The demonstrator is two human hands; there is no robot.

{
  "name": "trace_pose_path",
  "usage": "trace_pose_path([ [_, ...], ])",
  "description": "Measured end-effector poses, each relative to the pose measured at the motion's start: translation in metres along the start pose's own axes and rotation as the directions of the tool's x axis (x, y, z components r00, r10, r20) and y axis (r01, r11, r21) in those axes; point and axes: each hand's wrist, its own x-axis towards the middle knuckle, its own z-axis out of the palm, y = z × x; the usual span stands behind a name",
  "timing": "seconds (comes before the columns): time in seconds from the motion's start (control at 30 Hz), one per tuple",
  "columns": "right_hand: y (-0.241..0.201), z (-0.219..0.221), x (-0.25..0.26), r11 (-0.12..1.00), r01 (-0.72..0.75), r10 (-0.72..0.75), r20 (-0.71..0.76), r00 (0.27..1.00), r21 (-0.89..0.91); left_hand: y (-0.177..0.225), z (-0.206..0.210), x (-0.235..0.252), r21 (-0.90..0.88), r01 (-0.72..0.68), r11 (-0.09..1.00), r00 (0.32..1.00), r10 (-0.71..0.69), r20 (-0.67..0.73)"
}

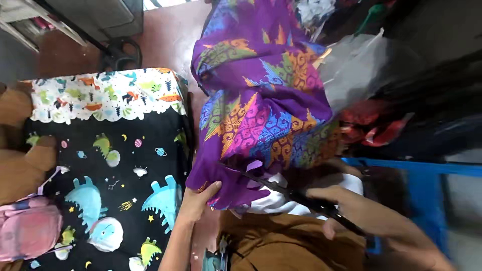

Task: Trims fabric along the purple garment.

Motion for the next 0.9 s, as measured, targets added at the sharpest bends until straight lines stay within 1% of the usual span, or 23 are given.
trace_pose_path([
  [0.1,0.006,0.011,-0.006,0.998,-0.013,0.015,-0.023,1.0,0.055,-0.002,0.003,-0.002,0.029,0.016,0.999,1.0,-0.016,-0.021],
  [0.17,0.014,0.016,-0.012,0.998,-0.007,0.01,-0.035,0.999,0.067,-0.006,0.004,-0.002,-0.017,0.022,1.0,0.999,-0.023,-0.042],
  [0.2,0.018,0.017,-0.016,0.998,-0.008,0.011,-0.042,0.999,0.065,-0.009,0.003,-0.002,-0.088,0.029,0.996,0.998,-0.033,-0.047],
  [0.23,0.021,0.015,-0.02,0.998,-0.018,0.02,-0.044,0.999,0.06,-0.012,0.0,0.0,-0.193,0.038,0.981,0.998,-0.047,-0.046],
  [0.27,0.024,0.013,-0.024,0.998,-0.018,0.021,-0.063,0.998,0.056,-0.015,-0.004,0.004,-0.327,0.055,0.943,0.997,-0.07,-0.035],
  [0.33,0.022,0.007,-0.028,0.997,0.005,0.007,-0.159,0.987,0.072,-0.019,-0.012,0.016,-0.603,0.086,0.793,0.993,-0.118,-0.014],
  [0.37,0.019,0.005,-0.026,0.997,0.03,-0.012,-0.229,0.973,0.072,-0.021,-0.015,0.022,-0.68,0.09,0.728,0.987,-0.156,-0.036],
  [0.4,0.013,0.002,-0.019,0.997,0.055,-0.036,-0.311,0.95,0.054,-0.023,-0.016,0.028,-0.702,0.088,0.707,0.971,-0.217,-0.096],
  [0.43,0.009,-0.001,-0.007,0.997,0.075,-0.062,-0.401,0.914,0.017,-0.026,-0.016,0.034,-0.695,0.091,0.713,0.947,-0.277,-0.16],
  [0.47,0.002,-0.005,0.008,0.998,0.063,-0.062,-0.496,0.866,-0.014,-0.03,-0.015,0.039,-0.672,0.109,0.732,0.919,-0.332,-0.212],
  [0.53,-0.012,-0.008,0.045,1.0,-0.001,0.0,-0.692,0.721,-0.001,-0.041,-0.017,0.049,-0.633,0.151,0.759,0.873,-0.403,-0.275],
  [0.57,-0.017,-0.009,0.065,0.999,-0.03,0.051,-0.761,0.646,0.041,-0.044,-0.018,0.053,-0.623,0.169,0.764,0.866,-0.417,-0.277],
  [0.6,-0.021,-0.009,0.084,0.997,-0.031,0.081,-0.813,0.577,0.077,-0.047,-0.019,0.057,-0.606,0.179,0.775,0.877,-0.405,-0.258],
  [0.63,-0.022,-0.009,0.102,0.995,0.004,0.087,-0.85,0.52,0.104,-0.047,-0.018,0.062,-0.586,0.201,0.785,0.894,-0.391,-0.217],
  [0.67,-0.022,-0.008,0.118,0.991,0.051,0.085,-0.872,0.483,0.125,-0.044,-0.017,0.065,-0.575,0.242,0.782,0.911,-0.387,-0.143],
  [0.73,-0.023,-0.01,0.139,0.978,0.116,0.101,-0.878,0.468,0.174,-0.035,-0.01,0.067,-0.536,0.336,0.774,0.927,-0.373,0.042],
  [0.77,-0.026,-0.015,0.143,0.979,0.112,0.097,-0.874,0.475,0.17,-0.028,-0.003,0.066,-0.507,0.363,0.782,0.924,-0.371,0.09],
  [0.8,-0.03,-0.022,0.142,0.986,0.098,0.074,-0.876,0.477,0.137,-0.02,0.005,0.061,-0.481,0.374,0.793,0.923,-0.37,0.109],
  [0.83,-0.035,-0.033,0.139,0.994,0.073,0.032,-0.881,0.472,0.075,-0.01,0.016,0.054,-0.457,0.367,0.81,0.926,-0.365,0.096],
  [0.9,-0.047,-0.066,0.125,0.999,0.031,-0.054,-0.9,0.433,-0.045,0.011,0.04,0.03,-0.451,0.3,0.841,0.95,-0.305,0.063],
])
